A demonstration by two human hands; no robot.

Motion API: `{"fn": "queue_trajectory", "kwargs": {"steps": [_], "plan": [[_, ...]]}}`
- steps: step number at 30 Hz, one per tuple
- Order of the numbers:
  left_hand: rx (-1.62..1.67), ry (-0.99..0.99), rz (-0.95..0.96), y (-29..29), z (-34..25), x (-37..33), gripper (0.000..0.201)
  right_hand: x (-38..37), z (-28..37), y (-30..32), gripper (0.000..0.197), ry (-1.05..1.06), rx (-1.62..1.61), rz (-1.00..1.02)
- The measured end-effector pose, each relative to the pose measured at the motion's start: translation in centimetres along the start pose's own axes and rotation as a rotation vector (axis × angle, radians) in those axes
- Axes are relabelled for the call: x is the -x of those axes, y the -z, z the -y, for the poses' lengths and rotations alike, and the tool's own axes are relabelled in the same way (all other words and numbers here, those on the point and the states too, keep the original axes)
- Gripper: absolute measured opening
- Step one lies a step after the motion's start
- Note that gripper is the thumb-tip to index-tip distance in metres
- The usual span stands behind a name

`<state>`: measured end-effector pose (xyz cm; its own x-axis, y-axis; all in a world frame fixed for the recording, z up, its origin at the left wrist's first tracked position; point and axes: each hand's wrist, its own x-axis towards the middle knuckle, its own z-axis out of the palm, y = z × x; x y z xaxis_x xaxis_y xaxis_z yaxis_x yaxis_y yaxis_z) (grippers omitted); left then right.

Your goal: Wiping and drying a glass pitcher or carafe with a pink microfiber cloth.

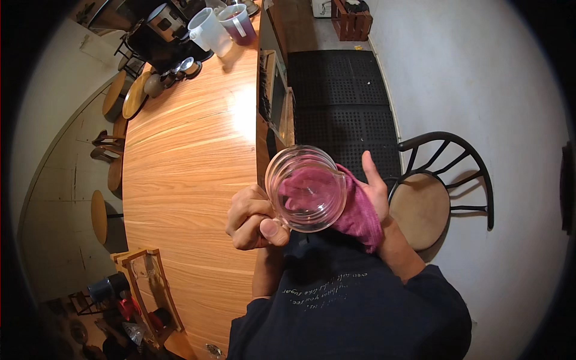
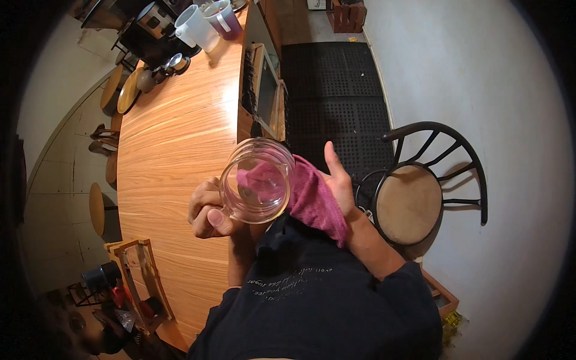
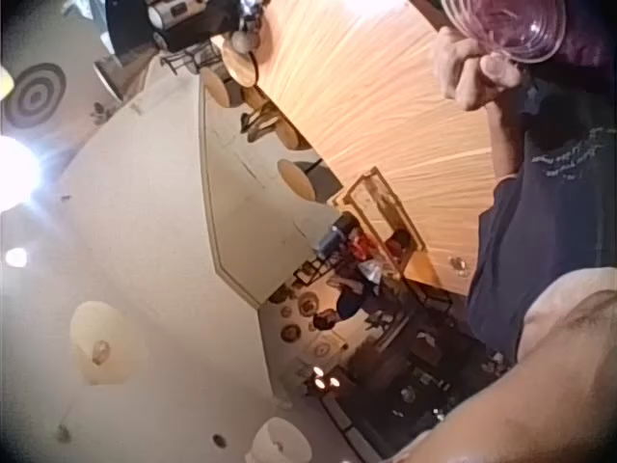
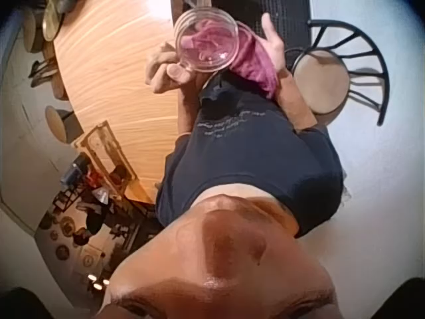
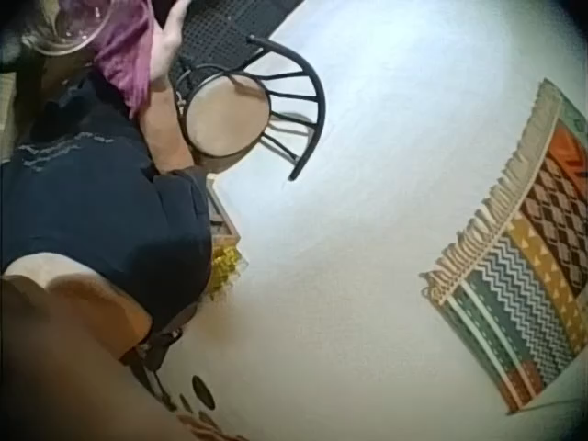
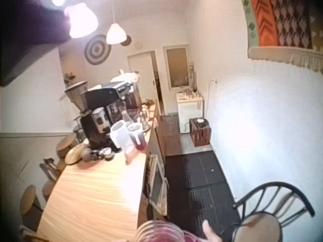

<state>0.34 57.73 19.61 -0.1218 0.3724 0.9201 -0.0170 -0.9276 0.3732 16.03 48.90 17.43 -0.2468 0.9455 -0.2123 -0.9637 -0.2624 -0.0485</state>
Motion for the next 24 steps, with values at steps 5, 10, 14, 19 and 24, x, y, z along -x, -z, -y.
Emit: {"fn": "queue_trajectory", "kwargs": {"steps": [5, 10, 14, 19, 24], "plan": [[0.118, -0.024, -0.18, 0.7, -0.5, -0.9, 0.039, 2.0, 0.3, 0.1, 0.051, 0.131, -0.034, 0.016], [-0.171, 0.061, 0.114, 2.9, -2.0, -1.0, 0.038, 5.2, -1.0, -6.6, 0.048, 0.529, 0.334, -0.034], [-0.133, -0.08, 0.305, 2.9, -3.9, -2.0, 0.031, 6.0, -0.1, -8.2, 0.026, 0.461, 1.882, 0.246], [-0.181, -0.292, 0.607, 4.3, -5.8, -2.2, 0.038, 3.7, -0.3, -8.0, 0.023, 0.021, 1.91, 0.433], [-0.299, -0.369, 0.749, 5.7, -6.8, -1.9, 0.037, 2.2, -0.8, -4.2, 0.042, -0.326, 1.655, 0.491]]}}
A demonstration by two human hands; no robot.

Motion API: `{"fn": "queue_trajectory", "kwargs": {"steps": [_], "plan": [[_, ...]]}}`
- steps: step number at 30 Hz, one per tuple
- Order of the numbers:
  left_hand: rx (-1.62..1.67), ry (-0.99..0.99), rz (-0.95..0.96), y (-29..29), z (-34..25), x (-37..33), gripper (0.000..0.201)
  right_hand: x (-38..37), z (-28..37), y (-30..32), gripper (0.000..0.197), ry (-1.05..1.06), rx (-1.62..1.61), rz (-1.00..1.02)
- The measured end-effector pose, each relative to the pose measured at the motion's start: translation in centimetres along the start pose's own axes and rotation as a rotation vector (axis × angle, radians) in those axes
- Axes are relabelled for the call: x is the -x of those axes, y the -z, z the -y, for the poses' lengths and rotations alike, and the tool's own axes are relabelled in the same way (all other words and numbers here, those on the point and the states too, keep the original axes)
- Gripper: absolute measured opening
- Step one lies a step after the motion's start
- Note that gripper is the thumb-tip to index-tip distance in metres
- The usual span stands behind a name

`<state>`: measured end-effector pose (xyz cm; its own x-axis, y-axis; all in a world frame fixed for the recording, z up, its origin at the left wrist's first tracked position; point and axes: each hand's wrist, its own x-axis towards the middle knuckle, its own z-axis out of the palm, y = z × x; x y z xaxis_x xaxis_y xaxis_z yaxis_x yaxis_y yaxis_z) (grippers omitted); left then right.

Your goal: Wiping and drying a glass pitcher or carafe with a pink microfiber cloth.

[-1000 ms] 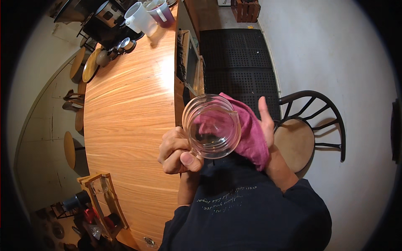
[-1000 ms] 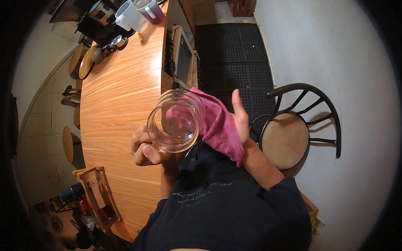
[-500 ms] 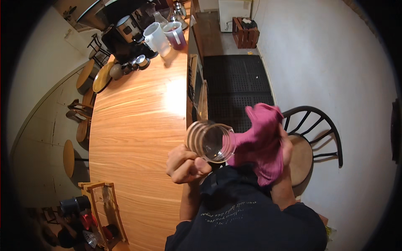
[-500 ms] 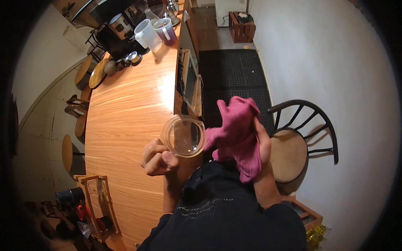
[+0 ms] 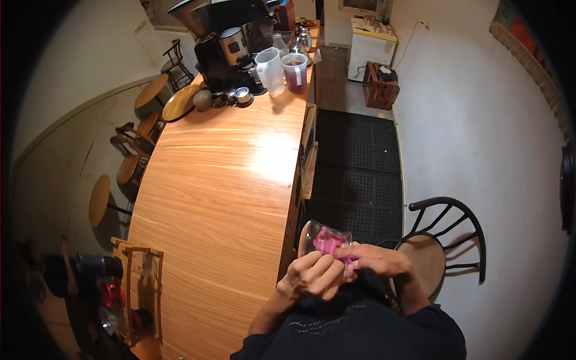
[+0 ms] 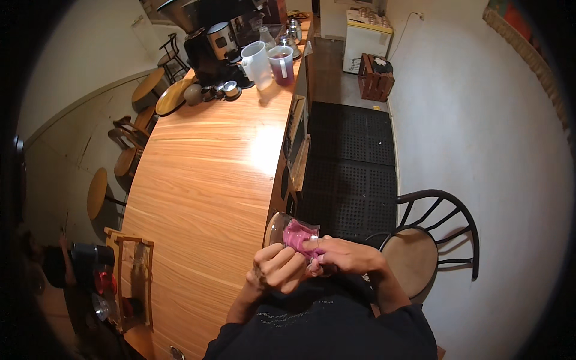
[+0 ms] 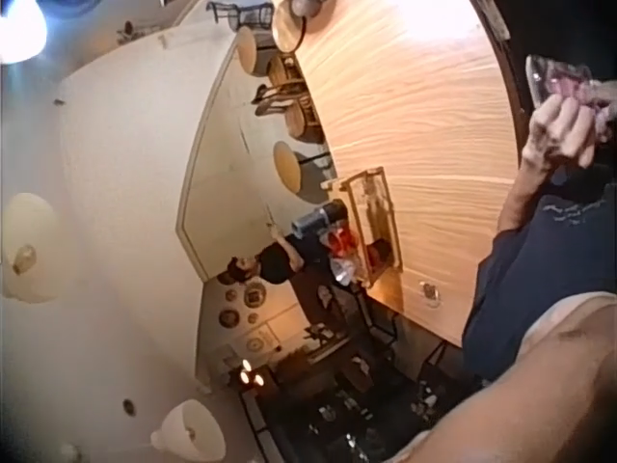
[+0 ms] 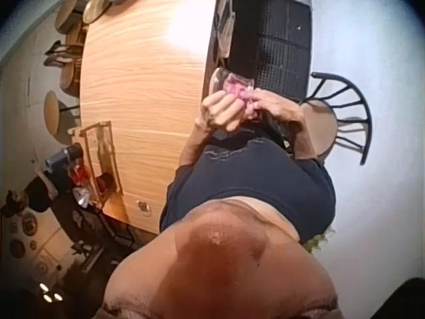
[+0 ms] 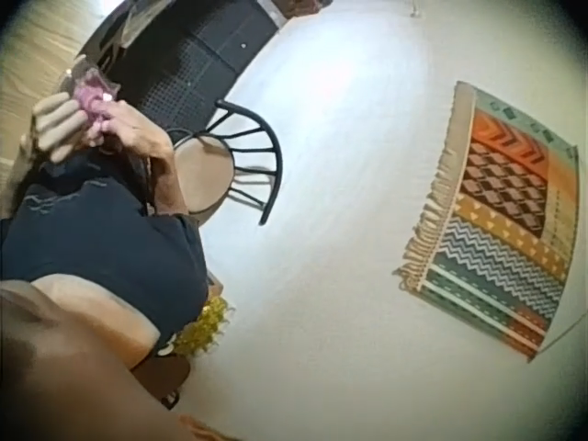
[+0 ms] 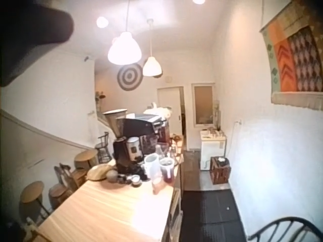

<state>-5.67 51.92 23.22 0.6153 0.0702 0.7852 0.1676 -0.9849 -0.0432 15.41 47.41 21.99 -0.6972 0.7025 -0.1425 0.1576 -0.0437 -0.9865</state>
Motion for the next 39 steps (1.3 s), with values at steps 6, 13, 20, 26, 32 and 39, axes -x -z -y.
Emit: {"fn": "queue_trajectory", "kwargs": {"steps": [6, 13, 20, 26, 32, 39], "plan": [[-0.175, -0.001, 0.026, 0.5, -1.6, 0.4, 0.031, -1.7, -3.0, -1.3, 0.057, -0.081, -0.55, 0.035], [-0.081, -0.011, -0.002, -0.4, -1.4, 0.9, 0.034, -1.6, -1.7, -2.9, 0.053, -0.115, -0.744, -0.107], [0.034, 0.023, -0.022, -2.1, -1.6, -0.1, 0.031, 0.2, -2.3, -3.7, 0.081, 0.165, -0.376, -0.353], [0.168, -0.055, -0.004, -3.4, -2.5, -0.5, 0.014, 2.4, -1.1, -5.2, 0.095, 0.136, -0.262, -0.539], [0.272, -0.099, -0.053, -4.3, -3.0, -1.9, 0.016, 4.5, -0.8, -6.1, 0.106, 0.087, -0.333, -0.537], [0.341, -0.094, -0.048, -5.8, -3.0, -3.0, 0.019, 4.5, -0.9, -6.1, 0.09, 0.182, -0.034, -0.913]]}}
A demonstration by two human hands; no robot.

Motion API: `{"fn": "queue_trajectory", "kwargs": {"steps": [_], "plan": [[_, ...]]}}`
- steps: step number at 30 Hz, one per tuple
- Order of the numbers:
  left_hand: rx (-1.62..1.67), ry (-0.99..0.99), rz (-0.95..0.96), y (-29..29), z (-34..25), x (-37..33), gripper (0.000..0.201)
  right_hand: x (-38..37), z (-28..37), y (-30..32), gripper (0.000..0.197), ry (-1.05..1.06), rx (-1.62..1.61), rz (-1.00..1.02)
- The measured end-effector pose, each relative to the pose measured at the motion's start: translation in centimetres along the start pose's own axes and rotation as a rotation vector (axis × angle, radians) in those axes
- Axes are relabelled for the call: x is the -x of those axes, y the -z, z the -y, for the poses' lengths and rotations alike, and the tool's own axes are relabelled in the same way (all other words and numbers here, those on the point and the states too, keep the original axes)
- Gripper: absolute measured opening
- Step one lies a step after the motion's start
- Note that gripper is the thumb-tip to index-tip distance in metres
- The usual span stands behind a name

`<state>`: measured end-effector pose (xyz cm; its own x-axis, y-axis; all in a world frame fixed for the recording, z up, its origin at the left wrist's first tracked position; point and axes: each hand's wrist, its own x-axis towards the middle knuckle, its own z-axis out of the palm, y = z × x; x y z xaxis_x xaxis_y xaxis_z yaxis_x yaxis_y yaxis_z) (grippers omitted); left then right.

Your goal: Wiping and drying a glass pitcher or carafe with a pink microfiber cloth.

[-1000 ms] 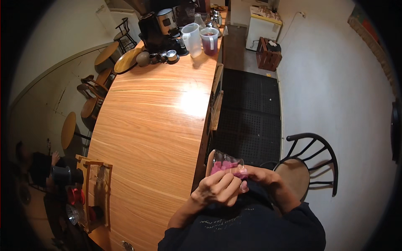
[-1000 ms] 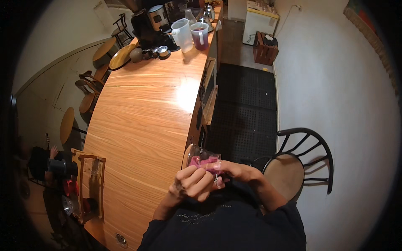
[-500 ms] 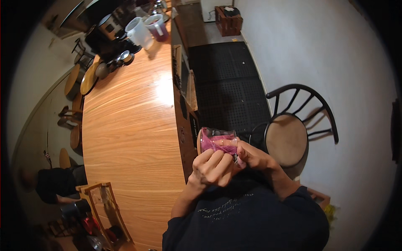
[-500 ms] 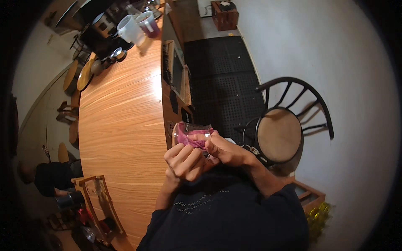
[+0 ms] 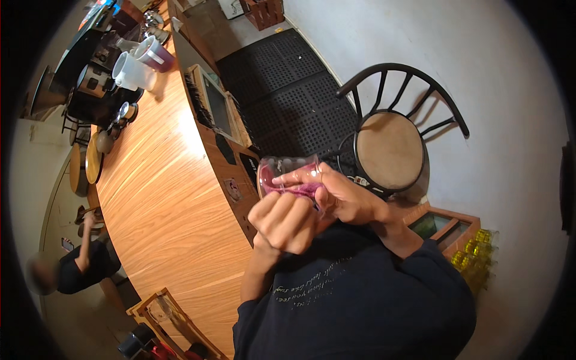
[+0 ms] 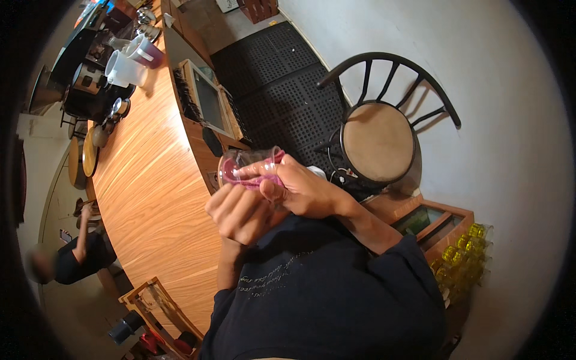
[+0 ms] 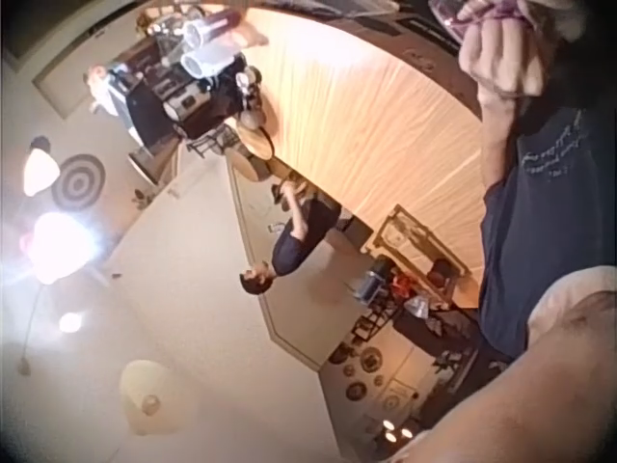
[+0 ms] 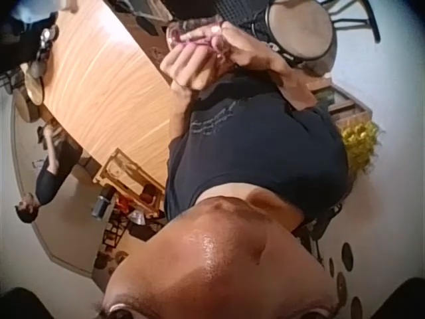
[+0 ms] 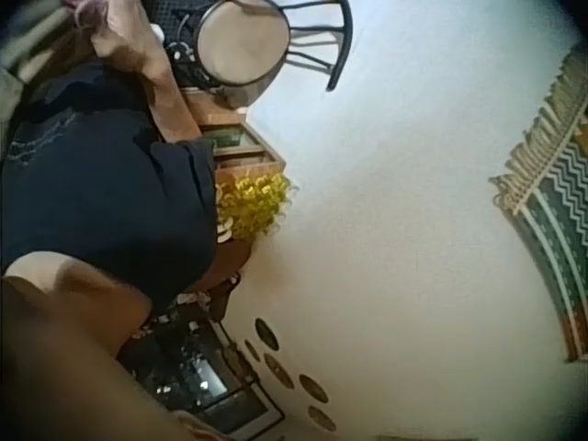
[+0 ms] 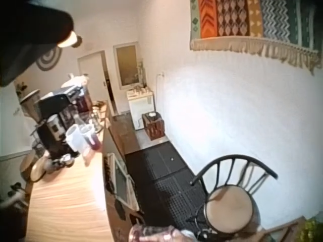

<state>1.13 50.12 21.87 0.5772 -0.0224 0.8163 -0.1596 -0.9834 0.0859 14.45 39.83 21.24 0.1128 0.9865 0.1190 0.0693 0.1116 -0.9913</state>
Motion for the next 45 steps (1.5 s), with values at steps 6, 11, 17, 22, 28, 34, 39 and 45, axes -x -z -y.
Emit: {"fn": "queue_trajectory", "kwargs": {"steps": [6, 11, 17, 22, 28, 34, 39, 45], "plan": [[0.238, 0.487, -0.205, -2.0, 0.2, -1.6, 0.036, -0.7, -0.5, 0.4, 0.069, 0.303, 0.39, -0.426], [0.917, 1.141, -0.531, -4.2, 2.0, -2.0, 0.042, -2.8, -2.2, 1.4, 0.046, 0.858, 0.071, -0.809], [1.503, 1.496, -0.861, -4.7, 4.3, -2.6, 0.042, -4.2, -4.6, 0.1, 0.061, 0.423, -0.229, -0.907], [1.504, 1.447, -0.899, -5.5, 5.2, -3.2, 0.041, -3.7, -6.3, 0.1, 0.051, 0.28, -0.351, -0.829], [1.252, 1.351, -0.888, -5.6, 6.4, 0.4, 0.04, -5.2, -4.4, 0.4, 0.066, 0.021, -0.506, -0.526], [0.045, 0.812, -0.899, -3.0, 7.7, 4.8, 0.04, -8.6, -3.5, 0.1, 0.071, -0.498, -1.0, -0.29], [-0.141, 0.836, -1.128, 2.2, 7.0, 8.5, 0.042, -10.8, -5.6, -3.5, 0.073, -0.858, -1.06, 0.063], [0.025, 1.204, -1.506, 8.2, 3.6, 14.2, 0.043, -13.7, -5.8, -7.3, 0.072, -0.935, -1.085, 0.327]]}}
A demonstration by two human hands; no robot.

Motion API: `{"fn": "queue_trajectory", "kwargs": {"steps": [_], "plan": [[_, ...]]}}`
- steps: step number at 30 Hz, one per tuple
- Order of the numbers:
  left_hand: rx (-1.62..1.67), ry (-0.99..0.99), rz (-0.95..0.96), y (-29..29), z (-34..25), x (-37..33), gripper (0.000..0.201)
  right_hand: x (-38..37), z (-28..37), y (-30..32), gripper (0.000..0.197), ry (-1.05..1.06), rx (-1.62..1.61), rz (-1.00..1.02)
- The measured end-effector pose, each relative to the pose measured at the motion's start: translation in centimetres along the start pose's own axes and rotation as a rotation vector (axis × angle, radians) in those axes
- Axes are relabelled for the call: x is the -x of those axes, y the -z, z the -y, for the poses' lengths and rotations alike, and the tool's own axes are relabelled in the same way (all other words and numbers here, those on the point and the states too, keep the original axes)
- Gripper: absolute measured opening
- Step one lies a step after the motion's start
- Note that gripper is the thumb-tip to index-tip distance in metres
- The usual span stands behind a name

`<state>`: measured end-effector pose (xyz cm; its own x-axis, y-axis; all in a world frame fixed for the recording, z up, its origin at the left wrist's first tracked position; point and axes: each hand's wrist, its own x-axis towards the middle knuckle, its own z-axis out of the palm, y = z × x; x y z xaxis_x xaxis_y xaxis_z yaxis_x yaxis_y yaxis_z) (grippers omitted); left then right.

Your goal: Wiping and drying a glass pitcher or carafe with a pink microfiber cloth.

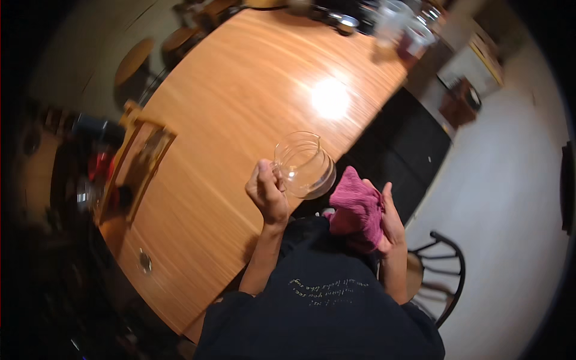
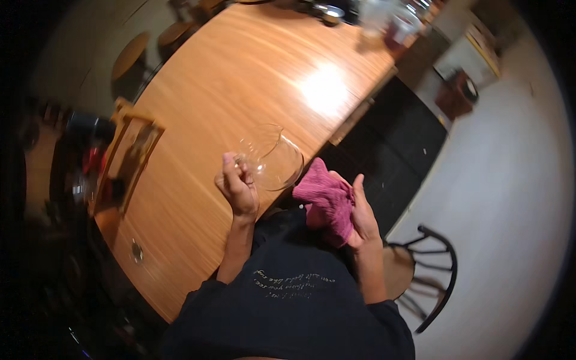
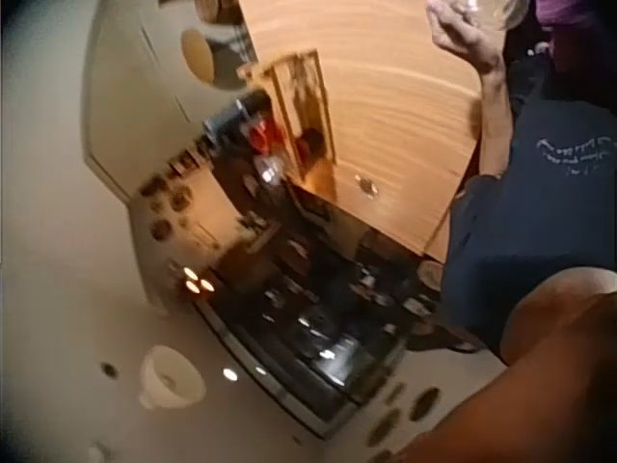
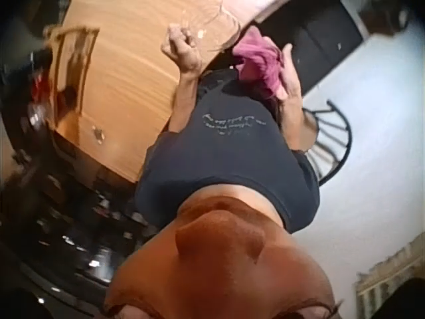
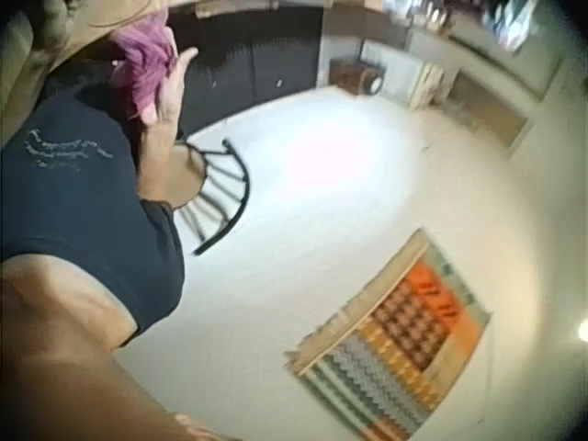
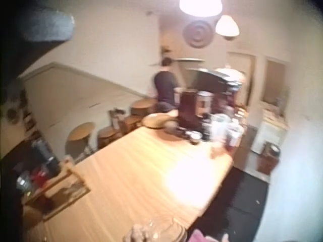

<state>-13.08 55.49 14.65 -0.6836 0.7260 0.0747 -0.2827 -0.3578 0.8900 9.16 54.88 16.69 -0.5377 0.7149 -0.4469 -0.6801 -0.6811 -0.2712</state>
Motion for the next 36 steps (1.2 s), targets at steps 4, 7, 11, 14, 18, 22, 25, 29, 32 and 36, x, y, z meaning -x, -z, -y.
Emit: {"fn": "queue_trajectory", "kwargs": {"steps": [4, 7, 11, 14, 18, 22, 25, 29, 32, 36], "plan": [[0.311, 0.46, -0.331, 6.9, -0.8, -0.6, 0.037, -1.6, 0.0, -2.8, 0.071, -0.078, 0.189, 0.093], [0.31, 0.217, -0.343, 10.0, -2.2, 2.6, 0.035, -1.9, -0.3, -3.9, 0.071, -0.143, 0.181, 0.238], [0.181, -0.124, -0.318, 12.9, -5.7, 4.8, 0.029, -4.9, -2.0, -3.8, 0.074, -0.147, 0.388, 0.106], [0.012, -0.215, -0.45, 15.9, -8.4, 4.2, 0.027, -8.7, -6.5, -2.7, 0.074, -0.207, 0.45, 0.057], [-0.082, -0.246, -0.585, 22.2, -8.6, -1.2, 0.024, -13.4, -13.4, 1.8, 0.058, 0.409, 1.356, 0.123], [-0.11, -0.276, -0.658, 31.4, -7.6, -10.1, 0.025, -18.3, -21.1, -0.4, 0.052, 0.513, 1.561, 0.3], [-0.092, -0.284, -0.655, 34.2, -6.1, -12.5, 0.028, -18.8, -22.2, -0.7, 0.049, 0.597, 1.638, 0.209], [-0.173, -0.335, -0.676, 35.8, -4.6, -15.4, 0.027, -19.3, -22.7, -0.5, 0.051, 0.66, 1.7, 0.187], [-0.213, -0.379, -0.648, 37.0, -3.8, -17.5, 0.025, -19.7, -23.0, -0.5, 0.053, 0.714, 1.732, 0.182], [-0.259, -0.417, -0.625, 38.6, -2.5, -19.7, 0.028, -19.8, -23.4, -0.7, 0.055, 0.749, 1.755, 0.162]]}}
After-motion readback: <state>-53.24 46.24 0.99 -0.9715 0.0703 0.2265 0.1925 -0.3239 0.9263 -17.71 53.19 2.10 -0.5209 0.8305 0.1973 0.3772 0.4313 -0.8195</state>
